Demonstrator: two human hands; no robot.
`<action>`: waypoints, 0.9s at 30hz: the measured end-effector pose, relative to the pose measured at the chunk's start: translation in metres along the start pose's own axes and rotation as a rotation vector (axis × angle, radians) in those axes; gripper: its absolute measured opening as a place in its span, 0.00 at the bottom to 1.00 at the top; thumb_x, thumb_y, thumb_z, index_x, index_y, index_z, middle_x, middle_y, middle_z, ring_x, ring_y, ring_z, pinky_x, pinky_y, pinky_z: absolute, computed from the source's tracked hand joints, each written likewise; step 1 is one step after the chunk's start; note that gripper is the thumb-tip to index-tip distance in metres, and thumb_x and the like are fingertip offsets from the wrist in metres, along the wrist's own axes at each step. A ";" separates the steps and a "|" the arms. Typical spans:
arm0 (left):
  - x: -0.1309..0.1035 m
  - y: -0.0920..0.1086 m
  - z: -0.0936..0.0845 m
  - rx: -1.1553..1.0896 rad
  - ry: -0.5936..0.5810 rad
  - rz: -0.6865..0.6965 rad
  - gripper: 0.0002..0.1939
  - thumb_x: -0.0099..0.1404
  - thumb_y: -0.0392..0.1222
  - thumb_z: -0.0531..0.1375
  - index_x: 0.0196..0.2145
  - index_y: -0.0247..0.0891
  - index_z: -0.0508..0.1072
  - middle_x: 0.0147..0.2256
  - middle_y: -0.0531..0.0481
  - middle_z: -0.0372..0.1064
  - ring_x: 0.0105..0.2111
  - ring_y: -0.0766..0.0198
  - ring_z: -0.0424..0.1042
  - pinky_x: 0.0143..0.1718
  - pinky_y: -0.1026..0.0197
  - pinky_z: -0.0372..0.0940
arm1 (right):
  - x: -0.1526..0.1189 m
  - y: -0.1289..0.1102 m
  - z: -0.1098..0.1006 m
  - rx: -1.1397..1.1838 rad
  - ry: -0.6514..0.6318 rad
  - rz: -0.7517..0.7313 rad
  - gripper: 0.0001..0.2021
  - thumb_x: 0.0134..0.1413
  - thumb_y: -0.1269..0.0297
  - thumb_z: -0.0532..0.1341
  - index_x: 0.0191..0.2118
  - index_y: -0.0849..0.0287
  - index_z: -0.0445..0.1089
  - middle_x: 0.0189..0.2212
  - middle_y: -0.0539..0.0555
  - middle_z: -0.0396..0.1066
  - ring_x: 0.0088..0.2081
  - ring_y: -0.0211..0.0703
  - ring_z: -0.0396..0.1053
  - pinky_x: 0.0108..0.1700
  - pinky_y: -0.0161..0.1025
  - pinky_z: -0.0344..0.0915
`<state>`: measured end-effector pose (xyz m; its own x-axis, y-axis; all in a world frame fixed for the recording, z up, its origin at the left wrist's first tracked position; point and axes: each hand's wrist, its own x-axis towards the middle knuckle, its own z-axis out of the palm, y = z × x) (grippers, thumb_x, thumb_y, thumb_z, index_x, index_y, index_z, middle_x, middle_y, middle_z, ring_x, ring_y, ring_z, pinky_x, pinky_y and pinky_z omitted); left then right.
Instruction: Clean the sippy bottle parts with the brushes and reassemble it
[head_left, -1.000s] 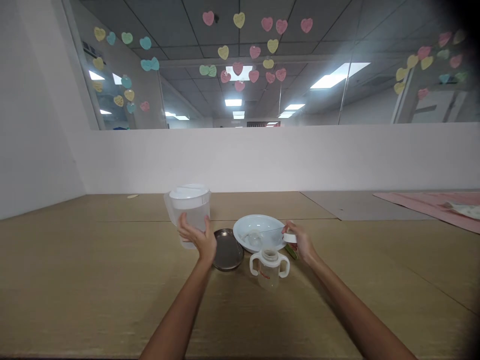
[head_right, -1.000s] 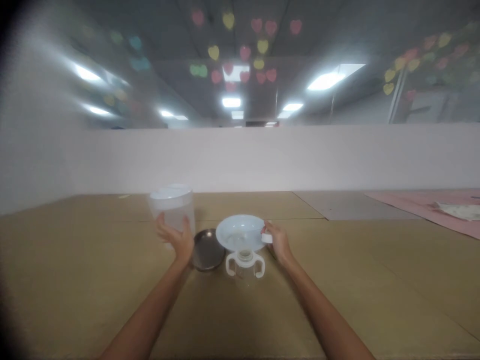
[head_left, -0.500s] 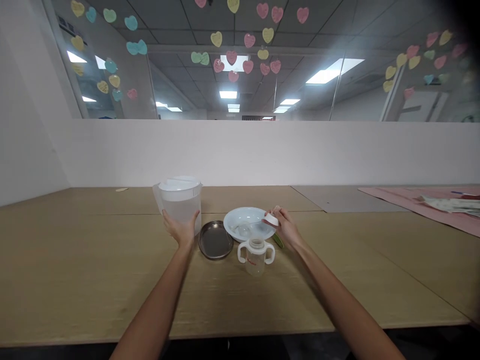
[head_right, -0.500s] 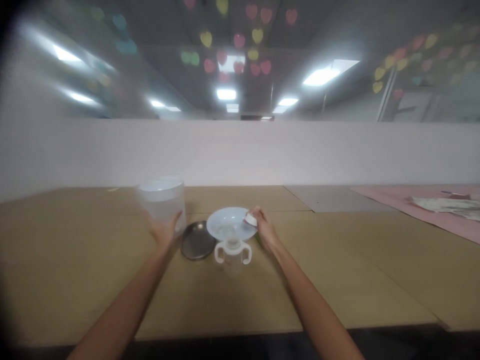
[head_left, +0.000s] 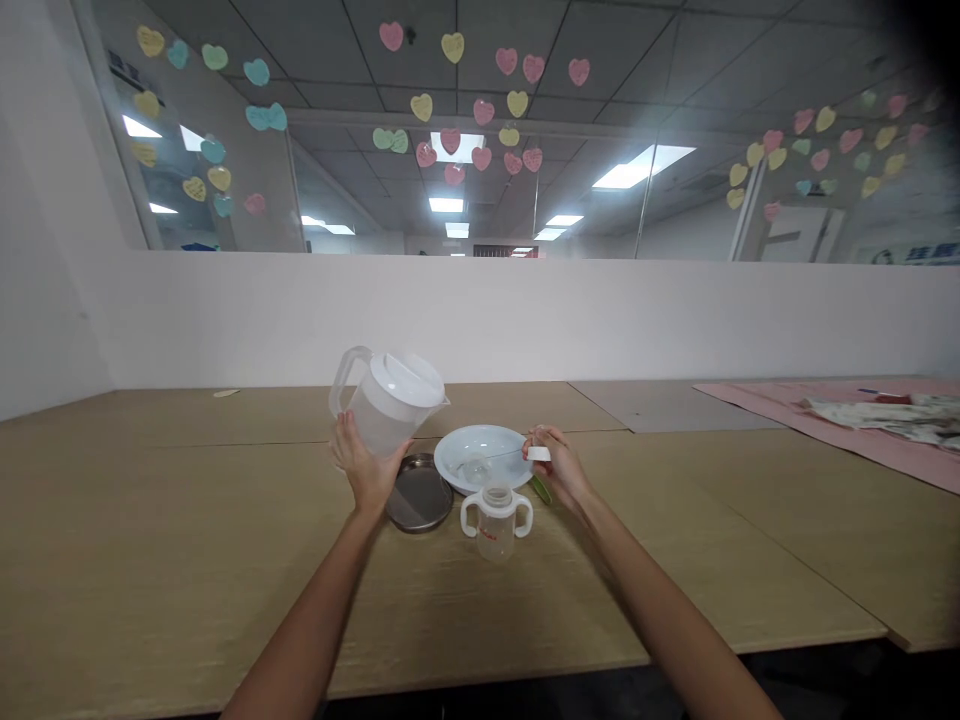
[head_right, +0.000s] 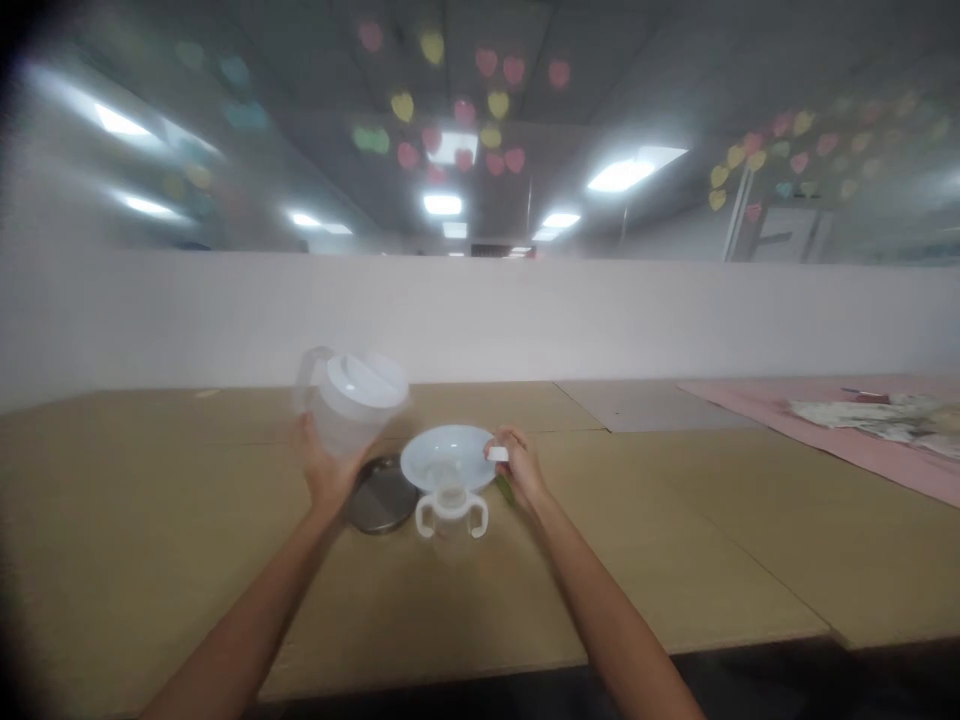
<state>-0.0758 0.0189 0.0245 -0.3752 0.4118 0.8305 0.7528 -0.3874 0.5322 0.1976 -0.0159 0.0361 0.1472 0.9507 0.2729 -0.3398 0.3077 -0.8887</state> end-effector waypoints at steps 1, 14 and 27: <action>-0.001 0.000 0.000 0.025 -0.005 0.032 0.51 0.44 0.57 0.62 0.58 0.34 0.42 0.58 0.35 0.44 0.57 0.47 0.44 0.56 0.45 0.40 | 0.000 0.000 0.000 0.004 -0.010 0.014 0.08 0.42 0.60 0.59 0.28 0.59 0.64 0.17 0.50 0.65 0.18 0.33 0.57 0.15 0.29 0.40; -0.006 0.006 0.006 0.030 0.092 0.090 0.51 0.43 0.56 0.64 0.58 0.33 0.44 0.57 0.33 0.44 0.57 0.45 0.43 0.55 0.43 0.41 | 0.004 0.008 0.006 0.306 -0.070 0.131 0.09 0.35 0.69 0.58 0.27 0.63 0.72 0.25 0.52 0.69 0.29 0.37 0.64 0.34 0.33 0.62; -0.002 0.001 -0.001 0.099 0.172 -0.161 0.51 0.45 0.54 0.63 0.59 0.40 0.38 0.58 0.35 0.42 0.55 0.39 0.47 0.53 0.39 0.48 | -0.005 0.013 0.012 0.074 -0.033 0.085 0.13 0.34 0.57 0.66 0.28 0.59 0.71 0.30 0.53 0.70 0.31 0.41 0.67 0.33 0.37 0.63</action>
<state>-0.0747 0.0165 0.0237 -0.5751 0.3118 0.7563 0.7217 -0.2420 0.6485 0.1815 -0.0164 0.0271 0.0848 0.9739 0.2106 -0.4178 0.2266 -0.8798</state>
